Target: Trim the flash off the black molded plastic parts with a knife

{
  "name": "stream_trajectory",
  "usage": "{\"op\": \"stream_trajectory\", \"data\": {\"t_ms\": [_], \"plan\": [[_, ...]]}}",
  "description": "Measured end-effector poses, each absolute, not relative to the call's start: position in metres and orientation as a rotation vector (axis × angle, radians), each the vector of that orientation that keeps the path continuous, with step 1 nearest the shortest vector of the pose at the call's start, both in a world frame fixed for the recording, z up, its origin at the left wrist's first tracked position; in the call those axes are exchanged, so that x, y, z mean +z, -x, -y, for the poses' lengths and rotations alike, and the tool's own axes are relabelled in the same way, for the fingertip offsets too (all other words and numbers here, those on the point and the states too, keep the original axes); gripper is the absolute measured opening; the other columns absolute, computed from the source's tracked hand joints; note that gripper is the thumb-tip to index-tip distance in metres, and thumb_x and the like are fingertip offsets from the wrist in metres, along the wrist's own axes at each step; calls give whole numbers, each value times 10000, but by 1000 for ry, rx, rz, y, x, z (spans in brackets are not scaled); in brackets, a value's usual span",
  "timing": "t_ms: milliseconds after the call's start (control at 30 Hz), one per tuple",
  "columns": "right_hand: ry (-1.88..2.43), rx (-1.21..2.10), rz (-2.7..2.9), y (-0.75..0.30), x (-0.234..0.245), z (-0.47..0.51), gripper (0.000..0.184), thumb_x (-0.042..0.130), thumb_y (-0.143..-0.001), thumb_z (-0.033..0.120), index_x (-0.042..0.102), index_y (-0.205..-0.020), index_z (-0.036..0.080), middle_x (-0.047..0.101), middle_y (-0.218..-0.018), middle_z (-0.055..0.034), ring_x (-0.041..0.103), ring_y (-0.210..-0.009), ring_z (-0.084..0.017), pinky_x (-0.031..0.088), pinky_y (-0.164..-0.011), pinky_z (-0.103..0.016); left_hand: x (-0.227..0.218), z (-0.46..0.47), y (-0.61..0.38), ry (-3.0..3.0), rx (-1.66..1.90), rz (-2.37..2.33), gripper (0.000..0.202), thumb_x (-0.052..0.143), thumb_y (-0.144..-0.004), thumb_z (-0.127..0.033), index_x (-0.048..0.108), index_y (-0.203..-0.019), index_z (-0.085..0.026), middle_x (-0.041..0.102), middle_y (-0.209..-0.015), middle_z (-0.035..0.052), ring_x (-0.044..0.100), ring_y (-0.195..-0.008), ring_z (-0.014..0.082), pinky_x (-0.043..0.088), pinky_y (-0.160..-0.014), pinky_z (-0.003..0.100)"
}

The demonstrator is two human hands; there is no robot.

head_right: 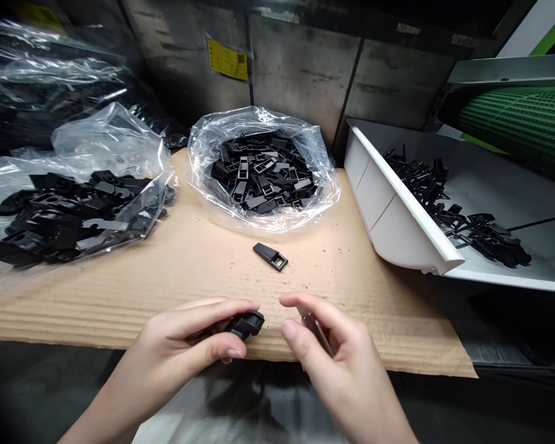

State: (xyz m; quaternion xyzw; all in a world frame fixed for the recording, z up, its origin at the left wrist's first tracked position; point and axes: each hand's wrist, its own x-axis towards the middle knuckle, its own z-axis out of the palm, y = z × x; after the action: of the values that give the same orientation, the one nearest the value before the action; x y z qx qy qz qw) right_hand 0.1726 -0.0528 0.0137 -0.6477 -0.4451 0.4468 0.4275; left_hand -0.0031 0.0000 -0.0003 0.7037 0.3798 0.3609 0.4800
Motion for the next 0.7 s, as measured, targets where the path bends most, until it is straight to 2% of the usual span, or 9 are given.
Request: {"op": "stream_trajectory", "data": {"t_ms": [133,267,367,467,600,700], "plan": [[1559,1174,1139,-157,14,44,208,570,-730,389,663,-796,215,300,-425,86,241,-398,-47,149,-385,-205,-2,-1,1,-1463,815,-915,395,693,-671,-189,607,-1047,-275,698,-751,-28,606,-596,136,484,-555,198],[1585,1045,1116,-148,11,45,234,583,-712,393,603,-593,193,339,-419,78,265,-403,-46,167,-406,-221,0,0,1,-1288,748,-850,335,686,-678,-178,592,-987,-266,675,-742,-44,528,-472,73,446,-473,161],[1673,895,1081,-146,9,49,258,563,-724,416,592,-588,199,363,-450,71,303,-434,-58,217,-432,-221,3,0,2,-1274,691,-855,218,676,-705,-225,621,-915,-246,657,-747,-42,518,-448,55,434,-456,148],[1711,821,1059,-147,7,53,278,534,-742,435,579,-600,201,348,-459,70,303,-451,-65,228,-451,-225,4,-2,1,-1289,674,-874,164,671,-716,-260,635,-874,-235,611,-655,-60,506,-428,45,416,-445,135],[1712,860,1053,-150,6,53,290,529,-743,444,562,-601,193,331,-458,72,291,-461,-71,218,-461,-233,4,-3,0,-1294,654,-902,165,671,-716,-274,641,-872,-228,579,-616,-64,515,-433,48,415,-457,134],[1693,919,1048,-153,6,51,355,530,-736,455,479,-514,183,323,-444,70,279,-443,-69,219,-454,-233,3,-1,0,-1286,678,-904,174,678,-705,-260,655,-874,-224,558,-559,-67,532,-450,65,428,-476,142]]}}
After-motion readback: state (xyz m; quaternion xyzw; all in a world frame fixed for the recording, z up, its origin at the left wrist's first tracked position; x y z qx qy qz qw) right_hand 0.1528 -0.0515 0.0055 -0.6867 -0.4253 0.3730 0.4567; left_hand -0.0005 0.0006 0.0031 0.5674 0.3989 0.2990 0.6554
